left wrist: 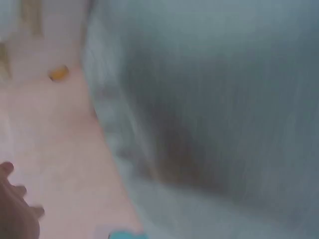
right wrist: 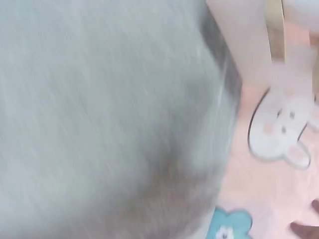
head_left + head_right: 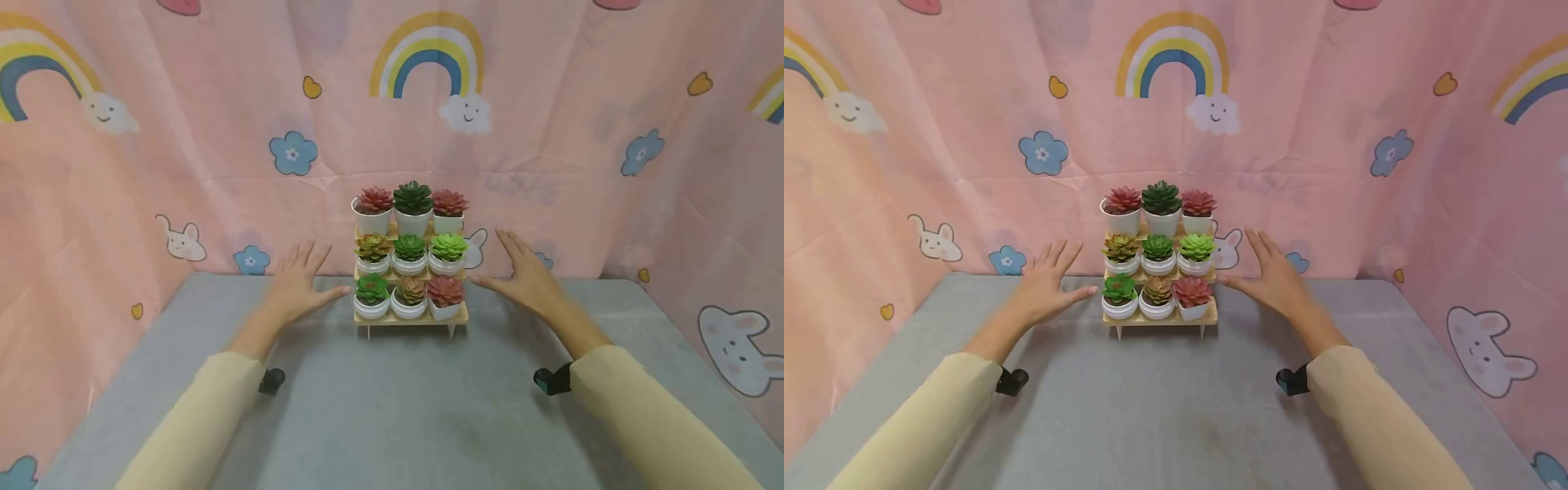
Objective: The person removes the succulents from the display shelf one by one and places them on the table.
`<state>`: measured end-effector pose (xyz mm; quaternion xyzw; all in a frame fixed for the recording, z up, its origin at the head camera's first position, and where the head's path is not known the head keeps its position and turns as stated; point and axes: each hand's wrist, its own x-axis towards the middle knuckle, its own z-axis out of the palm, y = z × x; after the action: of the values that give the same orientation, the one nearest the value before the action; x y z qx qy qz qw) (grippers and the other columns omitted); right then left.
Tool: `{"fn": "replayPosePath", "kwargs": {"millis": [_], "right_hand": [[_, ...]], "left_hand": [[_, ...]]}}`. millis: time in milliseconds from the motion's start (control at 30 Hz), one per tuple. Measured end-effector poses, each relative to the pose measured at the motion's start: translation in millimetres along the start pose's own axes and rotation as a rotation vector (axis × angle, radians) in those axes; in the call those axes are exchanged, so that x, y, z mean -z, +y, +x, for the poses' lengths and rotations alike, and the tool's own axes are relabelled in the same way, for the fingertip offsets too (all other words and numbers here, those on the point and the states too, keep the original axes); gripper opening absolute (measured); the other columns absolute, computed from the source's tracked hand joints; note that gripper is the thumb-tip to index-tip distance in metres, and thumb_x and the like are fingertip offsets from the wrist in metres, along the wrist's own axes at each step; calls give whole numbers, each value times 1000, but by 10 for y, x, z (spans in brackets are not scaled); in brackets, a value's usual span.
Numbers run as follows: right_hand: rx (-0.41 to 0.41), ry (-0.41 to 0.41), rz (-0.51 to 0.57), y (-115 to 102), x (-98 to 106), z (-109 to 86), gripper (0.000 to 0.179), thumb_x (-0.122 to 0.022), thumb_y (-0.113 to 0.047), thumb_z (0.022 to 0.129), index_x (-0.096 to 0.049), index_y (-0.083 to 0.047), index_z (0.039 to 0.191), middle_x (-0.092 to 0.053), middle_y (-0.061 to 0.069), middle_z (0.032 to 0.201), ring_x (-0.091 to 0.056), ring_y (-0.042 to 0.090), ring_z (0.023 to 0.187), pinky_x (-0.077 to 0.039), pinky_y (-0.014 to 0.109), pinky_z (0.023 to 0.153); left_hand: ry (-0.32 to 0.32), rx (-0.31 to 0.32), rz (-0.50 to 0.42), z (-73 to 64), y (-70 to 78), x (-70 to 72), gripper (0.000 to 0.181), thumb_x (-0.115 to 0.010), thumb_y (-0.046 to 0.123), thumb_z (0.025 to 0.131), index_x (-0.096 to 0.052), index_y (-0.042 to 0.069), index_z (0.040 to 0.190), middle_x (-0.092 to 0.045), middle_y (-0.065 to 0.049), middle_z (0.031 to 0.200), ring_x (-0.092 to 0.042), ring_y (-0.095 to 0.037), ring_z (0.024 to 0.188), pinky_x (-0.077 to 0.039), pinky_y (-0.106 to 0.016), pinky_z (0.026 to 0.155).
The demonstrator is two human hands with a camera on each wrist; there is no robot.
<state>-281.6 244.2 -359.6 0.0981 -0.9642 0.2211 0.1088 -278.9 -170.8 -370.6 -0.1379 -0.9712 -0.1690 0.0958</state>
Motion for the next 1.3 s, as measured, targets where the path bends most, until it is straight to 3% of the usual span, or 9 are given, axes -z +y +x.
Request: {"fn": "replayPosePath", "kwargs": {"millis": [100, 200, 300, 400, 567, 767, 900, 1067, 1300], "right_hand": [[65, 193, 215, -110, -77, -131, 90, -71, -50, 81, -22, -27, 153, -38, 14, 151, -41, 37, 134, -38, 62, 102], [100, 355, 427, -237, -165, -267, 76, -75, -28, 83, -34, -27, 148, -53, 11, 139, -54, 27, 124, -47, 45, 100], [140, 450, 641, -342, -244, -360, 66, -72, -9, 84, -44, -23, 143, -59, 10, 131, -59, 21, 117, -50, 30, 97], [186, 472, 797, -398, -312, -419, 59, -67, 2, 85, -50, -14, 139, -61, 3, 128, -59, 17, 116, -49, 22, 96], [174, 432, 919, -374, -442, -520, 47, -65, 3, 86, -56, -2, 131, -65, -9, 121, -59, 10, 113, -50, 20, 94], [97, 321, 1004, -171, -642, -683, 40, -60, 0, 91, -53, 7, 130, -67, 3, 119, -62, 10, 110, -51, 15, 87], [68, 241, 1000, -87, -743, -725, 45, -63, -2, 90, -51, 4, 133, -62, 7, 127, -60, 15, 114, -53, 17, 84], [52, 144, 962, -86, -841, -745, 48, -65, -4, 89, -51, 1, 135, -55, 20, 135, -59, 18, 118, -52, 17, 87], [31, 75, 917, -99, -876, -693, 43, -61, -15, 94, -54, -5, 135, -60, 3, 130, -58, 0, 113, -52, 16, 86]], "left_hand": [[83, -79, -268, -128, 132, -64, 88, -63, 60, 82, -23, 27, 153, -25, -9, 158, -23, -35, 144, -22, -62, 113], [153, -116, -477, -256, 299, -171, 82, -72, 45, 81, -32, 26, 150, -38, -7, 151, -42, -31, 134, -34, -57, 109], [213, -117, -581, -330, 470, -275, 77, -77, 38, 78, -42, 24, 145, -50, -6, 141, -52, -28, 122, -41, -52, 105], [249, -102, -634, -357, 607, -362, 72, -79, 36, 77, -49, 25, 141, -56, -5, 134, -53, -24, 121, -42, -48, 105], [259, -36, -697, -377, 726, -481, 70, -82, 34, 74, -53, 26, 137, -54, -3, 135, -50, -22, 126, -40, -47, 108], [282, -7, -773, -395, 774, -595, 68, -84, 25, 73, -55, 23, 134, -52, -3, 135, -50, -23, 124, -45, -46, 102], [322, -1, -807, -388, 784, -644, 65, -84, 18, 72, -58, 20, 132, -52, -6, 132, -50, -23, 123, -46, -40, 104], [339, 53, -815, -420, 779, -655, 62, -84, 14, 72, -60, 20, 129, -55, -8, 125, -54, -23, 119, -47, -34, 102], [351, 66, -795, -444, 769, -619, 62, -83, 16, 74, -58, 21, 130, -59, -8, 126, -61, -24, 112, -50, -32, 99]]}}
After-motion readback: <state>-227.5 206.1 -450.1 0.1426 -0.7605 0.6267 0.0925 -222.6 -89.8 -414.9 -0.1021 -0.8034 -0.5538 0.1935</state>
